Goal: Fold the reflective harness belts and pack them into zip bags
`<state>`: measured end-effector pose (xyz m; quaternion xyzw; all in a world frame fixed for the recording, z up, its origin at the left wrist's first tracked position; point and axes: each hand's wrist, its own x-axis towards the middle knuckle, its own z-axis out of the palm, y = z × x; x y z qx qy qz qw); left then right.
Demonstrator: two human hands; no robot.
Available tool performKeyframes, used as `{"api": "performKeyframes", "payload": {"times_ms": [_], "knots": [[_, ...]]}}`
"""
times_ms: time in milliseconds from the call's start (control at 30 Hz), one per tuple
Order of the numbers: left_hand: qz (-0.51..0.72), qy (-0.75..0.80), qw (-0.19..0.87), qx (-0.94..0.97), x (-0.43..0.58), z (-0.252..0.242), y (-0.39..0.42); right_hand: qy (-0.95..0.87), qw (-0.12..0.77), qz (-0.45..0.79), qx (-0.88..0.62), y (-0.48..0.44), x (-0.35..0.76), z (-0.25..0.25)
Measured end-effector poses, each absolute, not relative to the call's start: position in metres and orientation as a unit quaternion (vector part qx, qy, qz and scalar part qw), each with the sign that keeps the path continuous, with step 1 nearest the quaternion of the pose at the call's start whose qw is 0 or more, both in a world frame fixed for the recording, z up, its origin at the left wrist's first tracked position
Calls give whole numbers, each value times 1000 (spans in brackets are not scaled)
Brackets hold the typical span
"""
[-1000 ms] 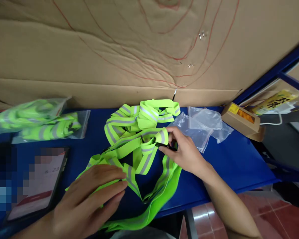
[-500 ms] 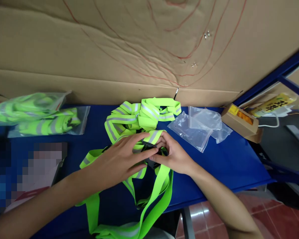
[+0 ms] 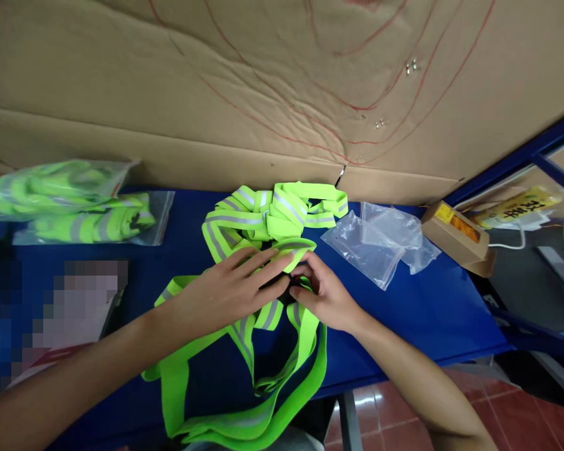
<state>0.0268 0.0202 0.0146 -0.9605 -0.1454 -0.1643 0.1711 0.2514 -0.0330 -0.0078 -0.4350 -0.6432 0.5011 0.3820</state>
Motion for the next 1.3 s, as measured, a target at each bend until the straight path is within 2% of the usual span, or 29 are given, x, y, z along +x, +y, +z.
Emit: {"api": "performKeyframes", "payload": {"times_ms": [133,233,300,400,667,900,1133,1300], "knots": [[-181,-176,181,-951,27,11,20,-788,269,240,-499,-44,242,-6],[-190,-191,192,-944,29,11,18,-821,189,37,-538,-50,234,-12],[-189,-189,201,-942,30,11,17,-825,154,-50,-542,-51,231,-16],[-175,-187,209,-944,30,13,16,-827,117,-108,-538,-48,230,-15],[-152,-197,210,-946,30,24,9,-851,116,-89,-504,-46,237,0],[-137,-216,154,-955,28,33,4,-901,150,51,-403,-34,259,8],[-127,-206,134,-961,21,33,5,-902,161,57,-397,-35,264,7],[-176,-233,48,-955,2,18,19,-858,240,118,-439,-23,273,-9]]}}
